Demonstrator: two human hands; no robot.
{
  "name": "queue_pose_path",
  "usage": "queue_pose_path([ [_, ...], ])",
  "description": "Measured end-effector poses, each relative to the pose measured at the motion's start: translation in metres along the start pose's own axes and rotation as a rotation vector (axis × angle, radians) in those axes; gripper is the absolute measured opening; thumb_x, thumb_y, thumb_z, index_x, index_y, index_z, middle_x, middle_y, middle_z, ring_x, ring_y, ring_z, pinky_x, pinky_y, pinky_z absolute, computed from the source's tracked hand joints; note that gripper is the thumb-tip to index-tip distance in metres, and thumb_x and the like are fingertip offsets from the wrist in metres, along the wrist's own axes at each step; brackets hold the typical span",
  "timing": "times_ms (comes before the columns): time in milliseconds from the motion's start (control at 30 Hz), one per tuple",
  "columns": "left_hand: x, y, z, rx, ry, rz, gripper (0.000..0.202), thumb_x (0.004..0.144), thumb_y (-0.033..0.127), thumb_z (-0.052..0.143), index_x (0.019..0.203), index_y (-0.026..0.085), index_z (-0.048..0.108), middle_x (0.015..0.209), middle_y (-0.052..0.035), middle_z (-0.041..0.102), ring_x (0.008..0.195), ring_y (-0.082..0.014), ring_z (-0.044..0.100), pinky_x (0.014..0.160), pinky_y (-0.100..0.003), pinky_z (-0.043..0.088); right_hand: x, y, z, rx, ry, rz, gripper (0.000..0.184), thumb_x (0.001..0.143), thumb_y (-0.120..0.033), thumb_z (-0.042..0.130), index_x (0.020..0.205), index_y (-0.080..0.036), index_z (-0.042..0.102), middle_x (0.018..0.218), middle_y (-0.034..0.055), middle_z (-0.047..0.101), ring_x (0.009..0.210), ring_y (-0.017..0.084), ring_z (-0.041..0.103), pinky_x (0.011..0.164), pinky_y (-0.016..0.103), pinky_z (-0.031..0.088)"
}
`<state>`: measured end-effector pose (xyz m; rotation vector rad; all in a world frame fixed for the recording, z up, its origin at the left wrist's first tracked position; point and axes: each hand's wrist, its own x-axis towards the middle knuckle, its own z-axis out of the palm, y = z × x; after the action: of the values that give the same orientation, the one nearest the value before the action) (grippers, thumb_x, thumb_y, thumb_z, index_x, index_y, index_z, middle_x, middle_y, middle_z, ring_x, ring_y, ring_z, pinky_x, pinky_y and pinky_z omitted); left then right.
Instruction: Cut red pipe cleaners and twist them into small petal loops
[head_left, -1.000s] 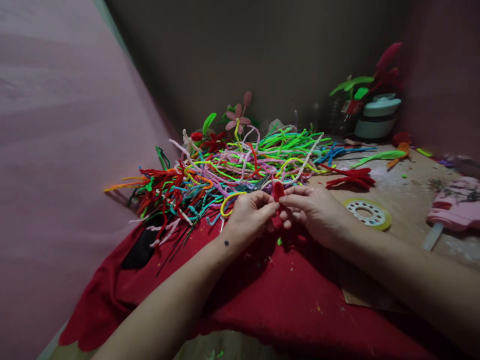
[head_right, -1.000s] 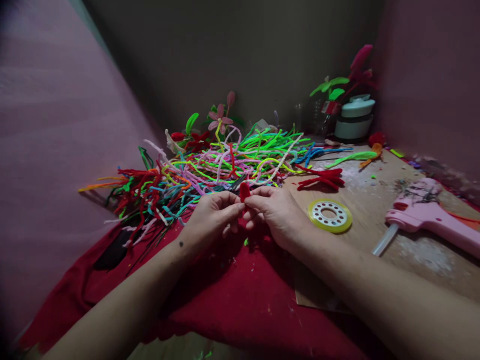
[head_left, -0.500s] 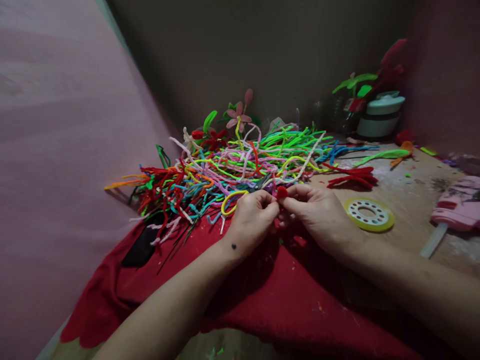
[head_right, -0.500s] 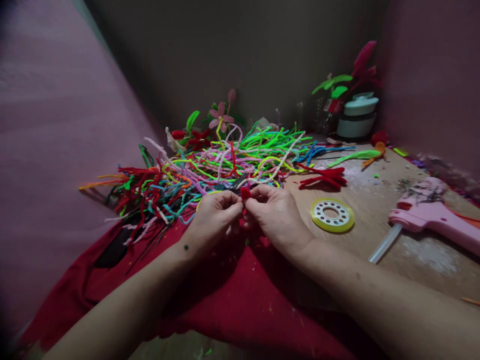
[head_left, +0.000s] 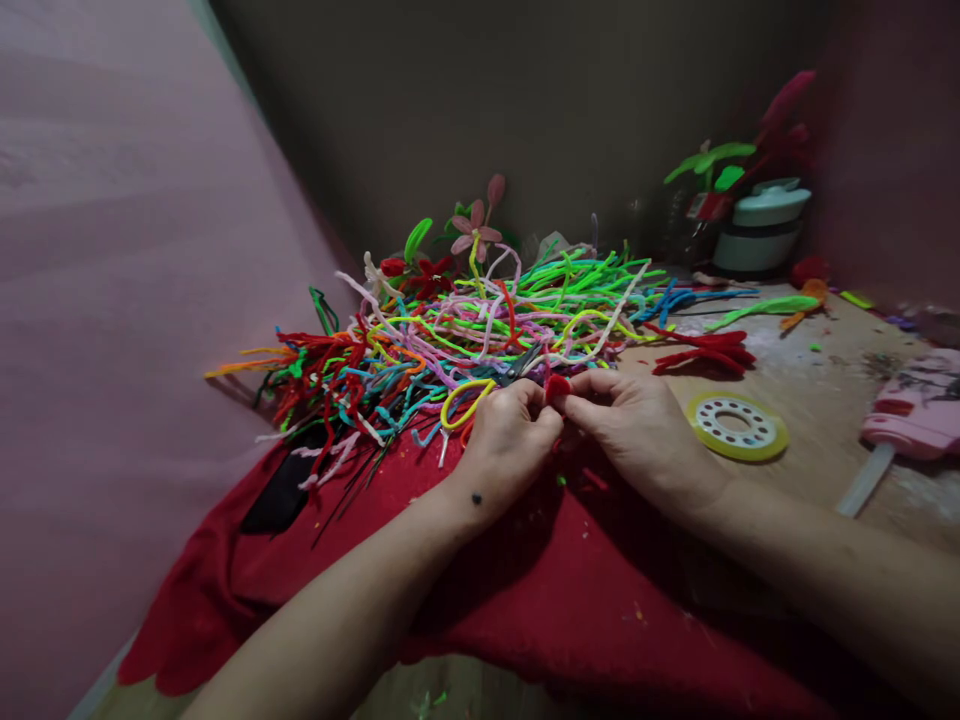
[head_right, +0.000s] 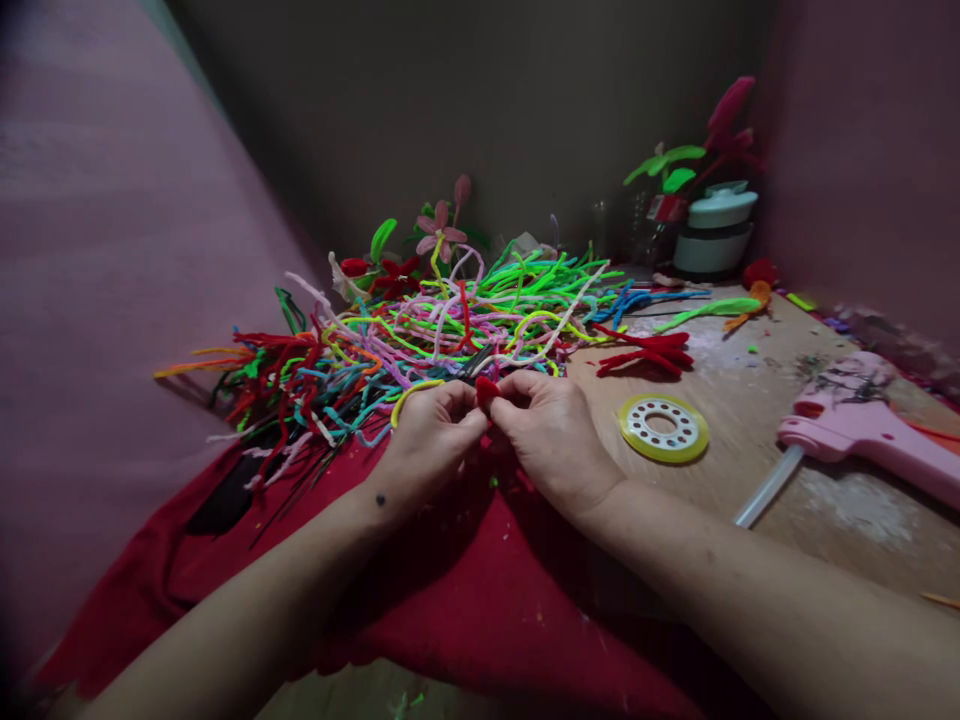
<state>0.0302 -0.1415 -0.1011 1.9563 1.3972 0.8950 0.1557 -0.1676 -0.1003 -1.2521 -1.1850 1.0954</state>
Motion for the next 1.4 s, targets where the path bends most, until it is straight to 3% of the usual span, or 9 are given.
queue_pose_path([
  [333, -0.002, 0.001, 0.001, -0.042, -0.007, -0.009, 0.008, 0.066, 0.020, 0.051, 0.061, 0.015, 0.054, 0.054, 0.0020, 0.051, 0.048, -0.0077, 0.043, 0.045, -0.019, 0.032, 0.002, 0.006, 0.000, -0.054, -0.007, -0.077, 0.005, 0.070, -0.019, 0.056, 0.068, -0.017, 0.060, 0.057, -0.0026, 0.057, 0.049, 0.009, 0.050, 0.046, 0.019, 0.040],
  [700, -0.005, 0.009, 0.001, -0.151, -0.095, -0.159, 0.004, 0.069, 0.019, 0.049, 0.065, 0.018, 0.050, 0.043, 0.0042, 0.052, 0.032, -0.0086, 0.046, 0.033, -0.018, 0.032, 0.004, 0.007, 0.000, -0.135, -0.008, -0.044, 0.003, 0.067, -0.017, 0.052, 0.064, -0.019, 0.052, 0.051, -0.0024, 0.055, 0.045, 0.011, 0.051, 0.043, 0.021, 0.039],
  [767, -0.005, 0.006, 0.002, -0.095, -0.086, -0.112, 0.005, 0.071, 0.020, 0.049, 0.066, 0.018, 0.051, 0.047, 0.0027, 0.055, 0.035, -0.0096, 0.049, 0.035, -0.018, 0.034, 0.005, 0.009, -0.001, -0.206, 0.007, -0.077, 0.004, 0.067, -0.018, 0.052, 0.064, -0.019, 0.052, 0.052, -0.0017, 0.055, 0.047, 0.011, 0.050, 0.044, 0.022, 0.038],
  [933, -0.004, -0.001, 0.002, 0.229, 0.038, 0.182, 0.010, 0.075, 0.019, 0.048, 0.069, 0.018, 0.055, 0.060, -0.0017, 0.061, 0.052, -0.0118, 0.056, 0.050, -0.021, 0.039, 0.007, 0.009, -0.003, -0.329, 0.029, -0.100, 0.006, 0.068, -0.018, 0.051, 0.063, -0.018, 0.053, 0.054, -0.0020, 0.054, 0.046, 0.010, 0.047, 0.045, 0.022, 0.035],
  [1033, -0.003, -0.001, 0.002, 0.245, 0.070, 0.233, 0.009, 0.076, 0.019, 0.049, 0.069, 0.018, 0.056, 0.061, -0.0018, 0.061, 0.055, -0.0124, 0.056, 0.052, -0.022, 0.039, 0.006, 0.009, -0.004, -0.310, 0.024, -0.088, 0.006, 0.069, -0.018, 0.052, 0.064, -0.017, 0.055, 0.054, -0.0015, 0.055, 0.046, 0.010, 0.048, 0.045, 0.022, 0.036],
  [1233, -0.001, 0.003, -0.001, -0.011, -0.107, -0.018, 0.005, 0.072, 0.020, 0.050, 0.066, 0.020, 0.049, 0.047, 0.0033, 0.052, 0.036, -0.0103, 0.048, 0.036, -0.019, 0.032, 0.005, 0.008, -0.001, -0.191, -0.010, 0.001, 0.007, 0.068, -0.016, 0.054, 0.061, -0.018, 0.054, 0.051, -0.0011, 0.057, 0.044, 0.011, 0.053, 0.043, 0.022, 0.041],
  [1400, 0.002, 0.003, -0.011, -0.226, -0.406, -0.210, 0.006, 0.069, 0.018, 0.045, 0.063, 0.019, 0.045, 0.042, 0.0049, 0.049, 0.028, -0.0099, 0.044, 0.028, -0.018, 0.031, 0.003, 0.000, 0.002, -0.036, -0.098, 0.130, 0.012, 0.068, -0.009, 0.052, 0.061, -0.018, 0.051, 0.050, -0.0007, 0.060, 0.044, 0.012, 0.057, 0.042, 0.020, 0.044],
])
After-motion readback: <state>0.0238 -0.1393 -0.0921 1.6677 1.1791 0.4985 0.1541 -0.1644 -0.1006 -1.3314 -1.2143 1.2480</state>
